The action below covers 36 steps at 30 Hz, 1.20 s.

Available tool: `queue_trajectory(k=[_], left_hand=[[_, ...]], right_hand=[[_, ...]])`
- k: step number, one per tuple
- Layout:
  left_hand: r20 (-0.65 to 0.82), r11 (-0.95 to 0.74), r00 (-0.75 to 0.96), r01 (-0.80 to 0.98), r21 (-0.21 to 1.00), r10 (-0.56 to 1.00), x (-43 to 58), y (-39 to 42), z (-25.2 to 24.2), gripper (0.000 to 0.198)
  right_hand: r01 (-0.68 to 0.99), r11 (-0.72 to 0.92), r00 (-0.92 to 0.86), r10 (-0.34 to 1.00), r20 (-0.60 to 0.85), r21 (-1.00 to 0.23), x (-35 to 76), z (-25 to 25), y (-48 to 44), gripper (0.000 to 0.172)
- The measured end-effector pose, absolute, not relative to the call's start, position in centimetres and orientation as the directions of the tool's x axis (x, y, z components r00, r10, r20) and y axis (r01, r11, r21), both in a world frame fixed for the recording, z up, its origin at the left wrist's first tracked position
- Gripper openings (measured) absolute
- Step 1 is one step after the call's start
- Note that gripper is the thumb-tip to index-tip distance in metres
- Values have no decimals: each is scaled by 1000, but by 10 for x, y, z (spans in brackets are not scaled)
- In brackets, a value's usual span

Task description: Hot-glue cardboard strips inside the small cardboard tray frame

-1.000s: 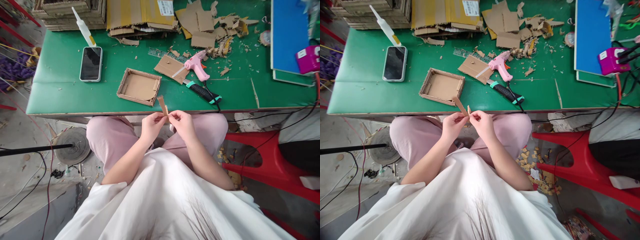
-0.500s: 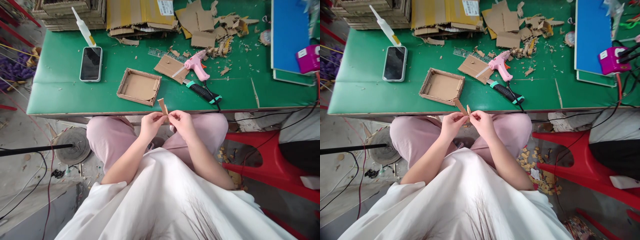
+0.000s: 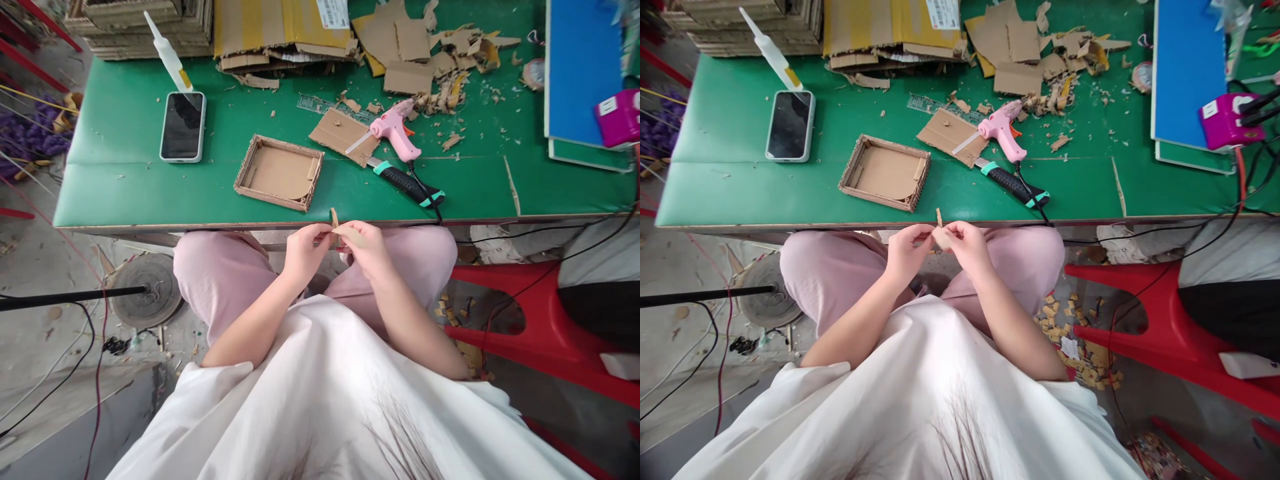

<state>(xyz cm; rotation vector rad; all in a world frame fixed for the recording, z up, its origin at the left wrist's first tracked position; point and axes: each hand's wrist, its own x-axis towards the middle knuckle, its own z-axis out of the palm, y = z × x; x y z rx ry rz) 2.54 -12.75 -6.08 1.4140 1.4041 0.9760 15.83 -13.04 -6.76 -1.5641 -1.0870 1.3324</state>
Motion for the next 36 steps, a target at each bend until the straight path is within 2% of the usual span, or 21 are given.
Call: queue_trajectory(k=[10,22,26,29,33,36], left_hand=[[-152,136,73,187,973,986,23,-123,-68,16],[-93,75,67,238,968,993,25,-126,-64,11],[3,-19,59,276,961,998,27,-127,-62,3],[46,-63,66,280,958,997,27,-127,-62,7],[17,-34,74,233,972,997,27,-126,-65,4],[-44,29,89,166,986,995,26,-125,-67,13]], right_hand=[[220,-223,72,975,-212,-950,163,-65,-132,22],[341,-208,102,978,-184,-917,160,-51,-133,13],[289,-234,94,972,-215,-928,160,-54,-132,13],[181,-284,42,959,-281,-942,159,-60,-131,19],[87,-340,15,940,-340,-936,158,-62,-130,27],[90,-335,29,942,-334,-938,159,-60,-131,28]])
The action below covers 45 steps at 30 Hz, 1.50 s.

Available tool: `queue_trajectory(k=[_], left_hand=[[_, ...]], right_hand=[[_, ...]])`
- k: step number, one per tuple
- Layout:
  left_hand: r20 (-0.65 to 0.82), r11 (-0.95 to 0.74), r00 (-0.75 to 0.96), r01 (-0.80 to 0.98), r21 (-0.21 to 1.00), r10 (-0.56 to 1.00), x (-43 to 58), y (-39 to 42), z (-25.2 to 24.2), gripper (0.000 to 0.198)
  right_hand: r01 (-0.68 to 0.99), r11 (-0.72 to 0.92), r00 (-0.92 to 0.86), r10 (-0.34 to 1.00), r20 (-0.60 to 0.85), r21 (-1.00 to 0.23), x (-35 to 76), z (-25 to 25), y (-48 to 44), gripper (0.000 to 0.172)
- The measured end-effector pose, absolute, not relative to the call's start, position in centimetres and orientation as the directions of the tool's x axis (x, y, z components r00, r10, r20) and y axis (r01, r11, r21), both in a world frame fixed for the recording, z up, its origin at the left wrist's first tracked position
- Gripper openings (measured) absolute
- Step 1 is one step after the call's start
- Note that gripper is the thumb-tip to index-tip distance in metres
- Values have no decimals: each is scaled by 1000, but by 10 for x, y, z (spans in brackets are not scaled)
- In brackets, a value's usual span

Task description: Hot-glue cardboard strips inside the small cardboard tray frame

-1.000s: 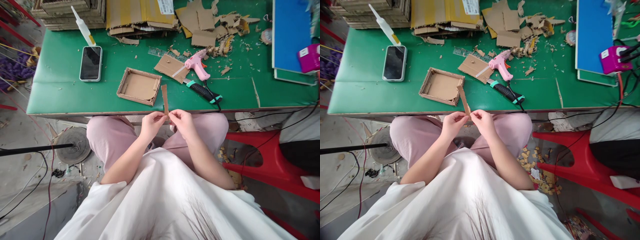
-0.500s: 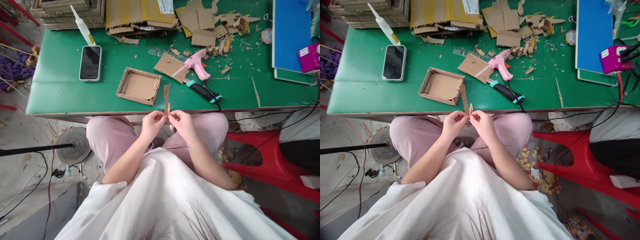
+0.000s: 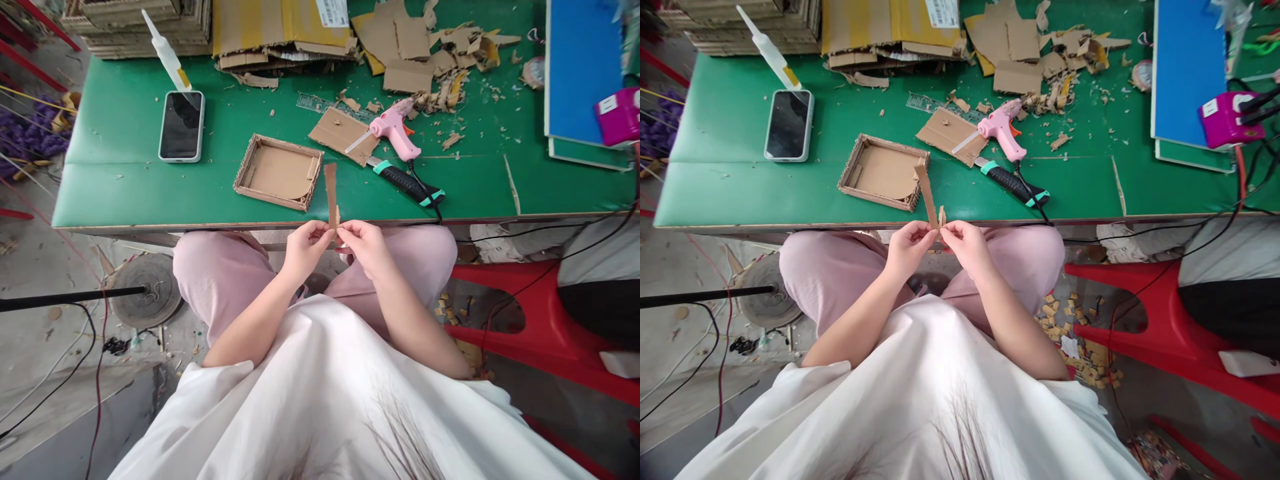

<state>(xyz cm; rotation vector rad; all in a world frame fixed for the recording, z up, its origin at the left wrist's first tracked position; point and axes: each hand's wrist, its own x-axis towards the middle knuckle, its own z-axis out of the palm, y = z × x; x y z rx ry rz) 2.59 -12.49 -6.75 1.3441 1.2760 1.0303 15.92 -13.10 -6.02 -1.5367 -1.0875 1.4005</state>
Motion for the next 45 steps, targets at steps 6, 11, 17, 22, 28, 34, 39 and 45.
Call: queue_trajectory(k=[6,11,17,22,28,34,39,45], left_hand=[[-98,89,91,99,991,991,26,-123,-72,20],[-83,70,81,154,986,993,25,-125,-70,13],[-14,4,36,266,964,999,26,-129,-60,8],[-55,42,53,224,974,997,25,-127,-62,6],[-158,146,126,96,985,979,23,-122,-71,19],[-165,151,98,129,980,981,24,-125,-69,14],[-110,103,24,204,974,994,28,-130,-59,8],[-153,143,54,147,979,987,26,-126,-63,7]], right_hand=[[201,-248,56,969,-242,-948,162,-62,-132,21],[315,-190,114,980,-161,-930,161,-55,-133,15],[332,-206,146,975,-165,-921,159,-52,-135,10],[200,-276,68,961,-267,-940,160,-67,-133,28],[192,-260,77,965,-250,-946,163,-70,-134,22],[212,-252,103,966,-235,-944,164,-69,-134,15],[130,-309,96,950,-298,-942,160,-66,-135,20],[47,-350,61,936,-347,-935,159,-59,-136,27]])
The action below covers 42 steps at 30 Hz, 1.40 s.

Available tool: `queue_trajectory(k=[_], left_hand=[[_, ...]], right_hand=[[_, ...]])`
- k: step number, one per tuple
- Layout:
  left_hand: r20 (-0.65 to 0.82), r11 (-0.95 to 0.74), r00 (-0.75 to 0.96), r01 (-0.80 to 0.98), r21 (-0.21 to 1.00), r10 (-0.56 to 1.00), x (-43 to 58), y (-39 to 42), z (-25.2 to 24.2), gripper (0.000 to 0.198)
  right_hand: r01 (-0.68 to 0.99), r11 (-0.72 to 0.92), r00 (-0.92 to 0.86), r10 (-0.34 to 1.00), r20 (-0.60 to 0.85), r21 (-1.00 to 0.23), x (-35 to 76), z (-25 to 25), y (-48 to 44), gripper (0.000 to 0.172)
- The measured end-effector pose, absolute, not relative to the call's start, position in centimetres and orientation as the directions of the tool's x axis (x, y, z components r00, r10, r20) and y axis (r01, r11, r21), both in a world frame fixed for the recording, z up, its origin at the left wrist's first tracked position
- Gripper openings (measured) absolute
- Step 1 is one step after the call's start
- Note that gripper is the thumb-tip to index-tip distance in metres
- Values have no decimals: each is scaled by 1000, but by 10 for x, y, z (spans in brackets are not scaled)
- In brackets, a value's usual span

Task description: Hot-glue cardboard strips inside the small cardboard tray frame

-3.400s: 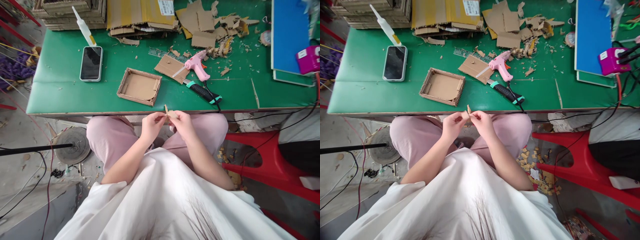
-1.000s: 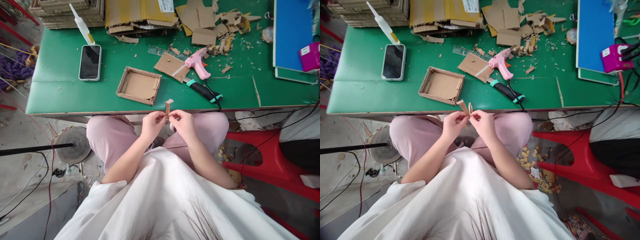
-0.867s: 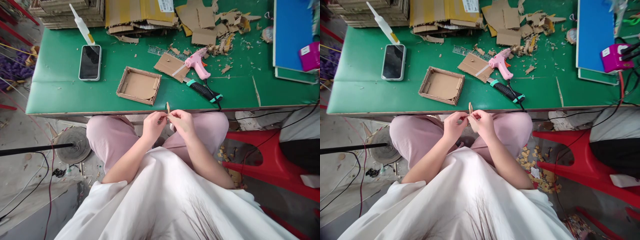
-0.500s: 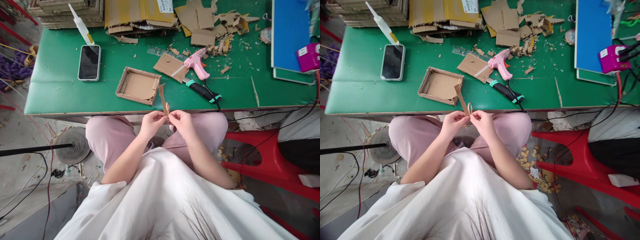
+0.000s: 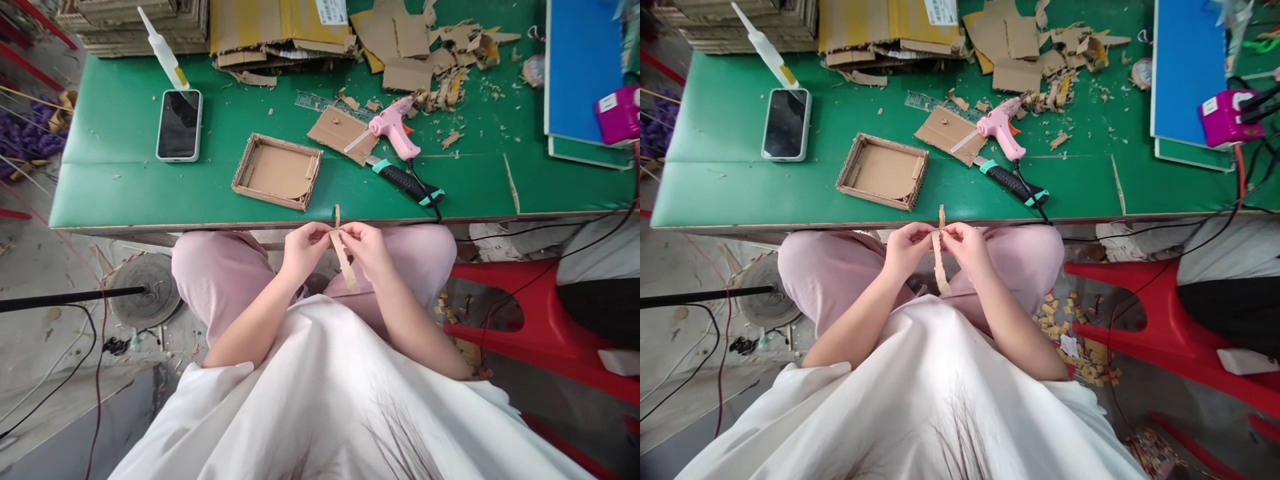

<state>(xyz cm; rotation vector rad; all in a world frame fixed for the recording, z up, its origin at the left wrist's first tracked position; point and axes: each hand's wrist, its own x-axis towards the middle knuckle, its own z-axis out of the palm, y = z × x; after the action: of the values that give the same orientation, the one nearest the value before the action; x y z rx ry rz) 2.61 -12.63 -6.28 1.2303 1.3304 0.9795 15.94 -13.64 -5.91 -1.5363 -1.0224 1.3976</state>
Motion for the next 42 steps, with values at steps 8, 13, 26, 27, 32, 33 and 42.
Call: queue_trajectory(k=[8,13,26,27,32,33,42], left_hand=[[-179,179,16,-6,984,984,30,-131,-61,11],[-230,225,-7,-172,959,973,26,-128,-53,18],[-303,313,77,-266,912,950,26,-129,-52,26],[-289,298,71,-250,921,955,26,-129,-52,24],[-152,152,70,7,988,986,26,-131,-55,16],[-130,125,72,69,990,989,26,-132,-56,14],[67,-78,45,349,934,997,26,-136,-51,14]], right_hand=[[-11,-363,72,929,-363,-932,154,-57,-138,25],[11,-358,75,931,-356,-934,155,-58,-140,29],[552,61,45,994,102,-832,163,-29,-144,16],[573,60,42,994,103,-817,162,-30,-144,14],[648,63,53,990,128,-759,161,-35,-142,13],[656,72,51,989,140,-751,161,-35,-142,14],[711,121,7,984,179,-692,159,-34,-145,13]])
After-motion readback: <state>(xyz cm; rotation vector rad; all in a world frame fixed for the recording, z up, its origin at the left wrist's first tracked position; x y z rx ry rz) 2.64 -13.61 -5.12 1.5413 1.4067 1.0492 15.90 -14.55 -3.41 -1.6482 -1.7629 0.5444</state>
